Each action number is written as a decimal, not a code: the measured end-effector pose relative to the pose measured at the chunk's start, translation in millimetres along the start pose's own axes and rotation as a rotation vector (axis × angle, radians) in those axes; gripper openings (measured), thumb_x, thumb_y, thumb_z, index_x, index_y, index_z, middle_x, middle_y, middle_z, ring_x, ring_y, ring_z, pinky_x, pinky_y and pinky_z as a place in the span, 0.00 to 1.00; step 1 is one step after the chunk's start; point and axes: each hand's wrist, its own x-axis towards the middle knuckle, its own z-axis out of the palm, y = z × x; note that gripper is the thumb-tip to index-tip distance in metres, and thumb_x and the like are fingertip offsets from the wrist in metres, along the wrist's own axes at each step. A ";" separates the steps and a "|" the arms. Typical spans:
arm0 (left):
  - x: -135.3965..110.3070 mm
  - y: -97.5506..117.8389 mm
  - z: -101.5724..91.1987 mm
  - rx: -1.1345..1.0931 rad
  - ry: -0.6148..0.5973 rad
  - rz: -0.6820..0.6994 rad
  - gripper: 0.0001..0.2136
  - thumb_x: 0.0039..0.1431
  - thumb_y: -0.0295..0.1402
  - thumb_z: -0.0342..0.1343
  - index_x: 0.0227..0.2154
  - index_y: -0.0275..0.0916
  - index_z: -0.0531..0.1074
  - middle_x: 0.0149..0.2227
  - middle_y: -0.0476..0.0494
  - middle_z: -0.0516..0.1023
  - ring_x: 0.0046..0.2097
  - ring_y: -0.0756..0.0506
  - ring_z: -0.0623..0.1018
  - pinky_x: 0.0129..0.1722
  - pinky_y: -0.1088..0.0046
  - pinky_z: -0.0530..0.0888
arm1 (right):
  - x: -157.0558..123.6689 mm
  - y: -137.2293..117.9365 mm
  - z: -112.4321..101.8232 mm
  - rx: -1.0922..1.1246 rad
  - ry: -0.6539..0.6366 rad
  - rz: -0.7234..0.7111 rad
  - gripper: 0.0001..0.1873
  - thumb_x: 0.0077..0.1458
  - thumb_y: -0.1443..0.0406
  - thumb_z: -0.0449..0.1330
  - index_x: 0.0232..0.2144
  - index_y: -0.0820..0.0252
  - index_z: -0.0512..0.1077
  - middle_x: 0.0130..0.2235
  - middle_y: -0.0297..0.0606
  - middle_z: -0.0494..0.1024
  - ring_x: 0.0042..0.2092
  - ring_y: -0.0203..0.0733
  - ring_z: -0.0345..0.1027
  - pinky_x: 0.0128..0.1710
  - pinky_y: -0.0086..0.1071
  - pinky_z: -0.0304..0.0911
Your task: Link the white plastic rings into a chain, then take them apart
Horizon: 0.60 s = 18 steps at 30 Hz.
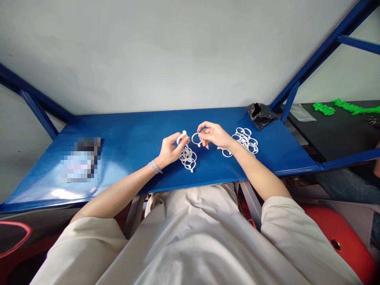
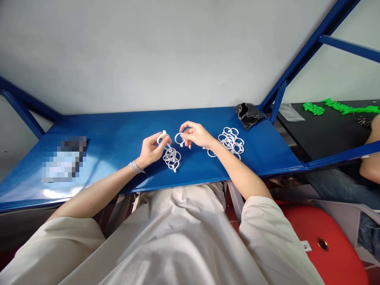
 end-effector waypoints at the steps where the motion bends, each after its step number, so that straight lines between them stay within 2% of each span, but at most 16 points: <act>1: 0.2 -0.7 0.1 0.012 0.010 0.029 0.18 0.72 0.46 0.57 0.32 0.39 0.82 0.29 0.46 0.80 0.30 0.49 0.76 0.33 0.71 0.73 | 0.5 1.0 4.4 0.051 -0.010 0.008 0.25 0.49 0.51 0.78 0.38 0.59 0.73 0.26 0.30 0.78 0.25 0.37 0.75 0.23 0.30 0.72; 5: 0.2 -5.0 0.8 0.038 -0.017 0.113 0.16 0.70 0.47 0.59 0.43 0.42 0.86 0.35 0.44 0.81 0.33 0.48 0.79 0.36 0.69 0.76 | 1.6 2.4 9.0 0.185 -0.008 0.050 0.27 0.43 0.50 0.81 0.37 0.63 0.79 0.27 0.34 0.80 0.27 0.37 0.77 0.27 0.30 0.77; 8: -0.7 -6.6 0.5 0.039 -0.038 0.149 0.16 0.65 0.48 0.66 0.46 0.42 0.86 0.39 0.43 0.82 0.37 0.46 0.81 0.38 0.69 0.77 | 2.0 3.1 7.9 0.262 0.002 0.075 0.28 0.42 0.51 0.82 0.37 0.64 0.81 0.28 0.36 0.81 0.28 0.36 0.77 0.28 0.28 0.77; 11: -1.2 -4.6 -0.4 0.050 -0.044 0.175 0.13 0.63 0.47 0.68 0.41 0.42 0.86 0.37 0.44 0.82 0.36 0.47 0.80 0.36 0.70 0.76 | 2.8 6.0 10.8 0.268 -0.013 0.098 0.29 0.42 0.48 0.81 0.37 0.63 0.81 0.27 0.37 0.82 0.29 0.37 0.78 0.28 0.27 0.77; 13: -1.1 -2.3 -0.8 0.069 -0.032 0.165 0.13 0.65 0.46 0.66 0.34 0.41 0.84 0.33 0.45 0.79 0.32 0.49 0.77 0.34 0.71 0.74 | 3.5 8.7 14.9 0.182 -0.018 0.096 0.29 0.45 0.45 0.79 0.36 0.63 0.81 0.28 0.38 0.81 0.27 0.37 0.77 0.24 0.27 0.75; 15: -0.8 -0.7 -0.9 0.075 -0.011 0.144 0.16 0.66 0.46 0.65 0.29 0.40 0.81 0.31 0.44 0.77 0.31 0.49 0.75 0.32 0.70 0.73 | 3.6 10.4 19.0 0.041 0.026 0.038 0.29 0.49 0.42 0.75 0.33 0.63 0.80 0.30 0.39 0.81 0.25 0.37 0.74 0.19 0.27 0.70; 18: -0.5 -1.3 0.2 0.009 -0.001 0.090 0.17 0.65 0.48 0.65 0.29 0.39 0.80 0.33 0.43 0.80 0.33 0.48 0.77 0.34 0.69 0.74 | 1.7 9.8 22.8 -0.106 0.057 -0.067 0.28 0.53 0.41 0.72 0.29 0.62 0.79 0.34 0.40 0.80 0.26 0.34 0.72 0.18 0.26 0.67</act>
